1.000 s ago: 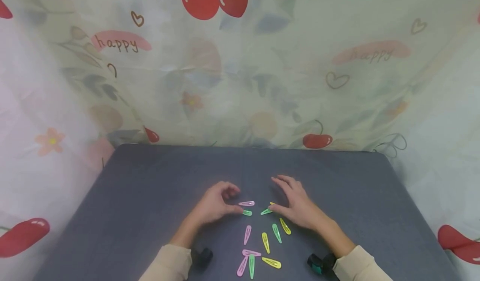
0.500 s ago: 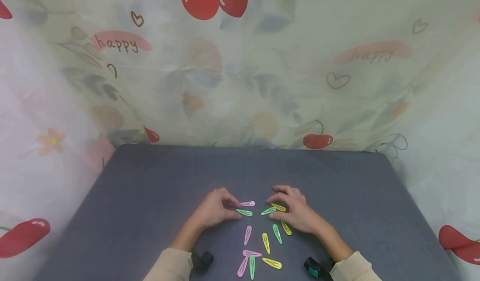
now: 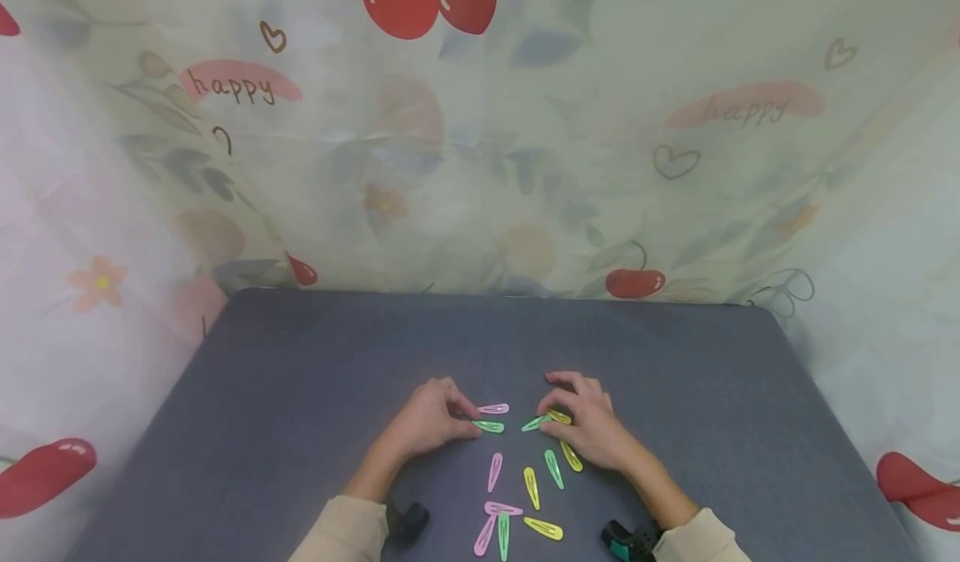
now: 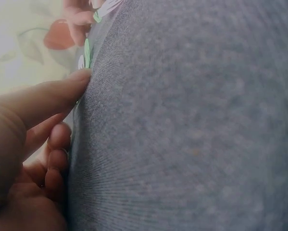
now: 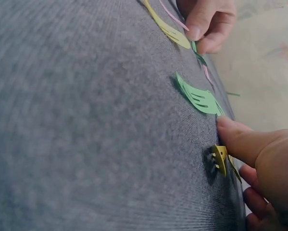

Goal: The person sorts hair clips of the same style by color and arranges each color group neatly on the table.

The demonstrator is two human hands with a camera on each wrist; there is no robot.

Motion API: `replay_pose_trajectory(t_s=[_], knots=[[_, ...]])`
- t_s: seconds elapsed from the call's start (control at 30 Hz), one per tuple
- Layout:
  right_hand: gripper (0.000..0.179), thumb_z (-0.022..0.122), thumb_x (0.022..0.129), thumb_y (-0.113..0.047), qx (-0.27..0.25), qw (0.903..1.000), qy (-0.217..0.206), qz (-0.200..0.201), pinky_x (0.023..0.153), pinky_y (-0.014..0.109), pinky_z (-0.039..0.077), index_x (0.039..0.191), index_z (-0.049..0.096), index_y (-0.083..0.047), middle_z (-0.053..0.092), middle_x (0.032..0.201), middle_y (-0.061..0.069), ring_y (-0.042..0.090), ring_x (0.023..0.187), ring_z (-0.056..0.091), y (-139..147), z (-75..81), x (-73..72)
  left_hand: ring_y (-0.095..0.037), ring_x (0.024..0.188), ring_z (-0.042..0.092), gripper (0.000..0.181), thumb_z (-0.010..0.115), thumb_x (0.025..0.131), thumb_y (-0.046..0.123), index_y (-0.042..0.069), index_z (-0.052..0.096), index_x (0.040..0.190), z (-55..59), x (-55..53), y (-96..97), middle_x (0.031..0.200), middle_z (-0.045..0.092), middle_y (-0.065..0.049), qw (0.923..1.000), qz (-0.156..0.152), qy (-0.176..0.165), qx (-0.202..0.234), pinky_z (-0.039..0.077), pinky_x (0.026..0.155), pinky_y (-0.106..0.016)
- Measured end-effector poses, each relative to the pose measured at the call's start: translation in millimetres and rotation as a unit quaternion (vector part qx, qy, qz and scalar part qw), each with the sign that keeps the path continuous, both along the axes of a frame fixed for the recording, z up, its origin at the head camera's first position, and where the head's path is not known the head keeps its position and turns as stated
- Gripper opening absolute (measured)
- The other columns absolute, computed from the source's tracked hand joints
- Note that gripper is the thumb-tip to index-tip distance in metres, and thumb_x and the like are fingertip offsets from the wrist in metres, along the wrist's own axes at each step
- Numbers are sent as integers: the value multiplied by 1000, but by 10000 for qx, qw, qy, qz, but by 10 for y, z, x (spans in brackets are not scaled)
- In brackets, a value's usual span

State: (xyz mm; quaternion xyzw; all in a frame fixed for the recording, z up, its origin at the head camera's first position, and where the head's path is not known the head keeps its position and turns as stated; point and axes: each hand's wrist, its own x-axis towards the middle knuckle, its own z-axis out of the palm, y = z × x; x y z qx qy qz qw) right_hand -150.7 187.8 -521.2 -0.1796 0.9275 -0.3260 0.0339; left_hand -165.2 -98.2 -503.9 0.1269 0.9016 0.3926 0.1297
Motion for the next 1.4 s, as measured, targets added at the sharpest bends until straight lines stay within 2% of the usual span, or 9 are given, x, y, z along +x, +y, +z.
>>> replay_pose_trajectory(t_s=[0.43,0.6,0.7,0.87,0.97,1.13,1.27,1.4], knots=[[14,78,90,-29,6,9998,-190,-116,109,62,26,86,66,-36,51,150,6,38,139,37,-43,42,1,-14,83,49,10,89,76,21,24,81,81,3,-6,1,83,58,5,10000,-7,19,-41,39,75,-30],[14,77,90,-31,14,9998,-134,-109,107,62,28,85,66,-37,57,144,3,37,137,41,-49,63,13,-14,81,49,9,89,76,21,23,81,81,-11,-12,-11,82,57,4,10000,-35,15,-7,38,74,-30],[13,77,90,-31,53,9999,14,-141,100,56,30,84,66,-36,62,135,1,33,129,46,-53,91,20,-14,80,49,9,89,77,20,22,81,81,-15,-11,-16,83,57,3,10000,-36,-9,33,39,72,-29],[14,79,88,-26,242,9987,192,-397,87,41,29,85,68,-35,66,110,-6,18,104,50,-67,136,32,-13,80,50,10,89,77,19,22,81,81,-12,-5,-18,83,58,4,9999,-16,-90,49,39,71,-28],[13,79,90,-23,187,9976,147,-652,87,36,38,90,69,-32,65,98,-10,12,92,51,-68,148,30,-13,80,51,10,89,77,20,22,81,81,-14,-5,-18,84,58,4,9999,-20,-122,50,39,71,-28],[9,74,94,-21,-11,9963,110,-856,77,29,52,97,69,-27,67,93,-10,8,82,58,-36,182,16,-13,79,51,10,89,77,19,21,81,82,-17,-4,-30,84,58,3,9998,-57,-137,123,40,70,-27],[6,73,95,-23,-161,9963,99,-834,74,26,51,99,68,-25,69,91,-10,8,80,59,6,201,-8,-13,78,51,10,89,77,19,20,81,82,-32,-24,-39,84,58,3,9998,-114,-81,157,40,69,-27],[6,74,94,-21,-293,9946,94,-990,69,24,49,98,70,-23,69,88,-7,8,75,58,21,204,-23,-12,79,51,10,89,77,20,21,81,82,-37,-42,-39,84,59,4,9998,-135,-40,143,40,70,-26]])
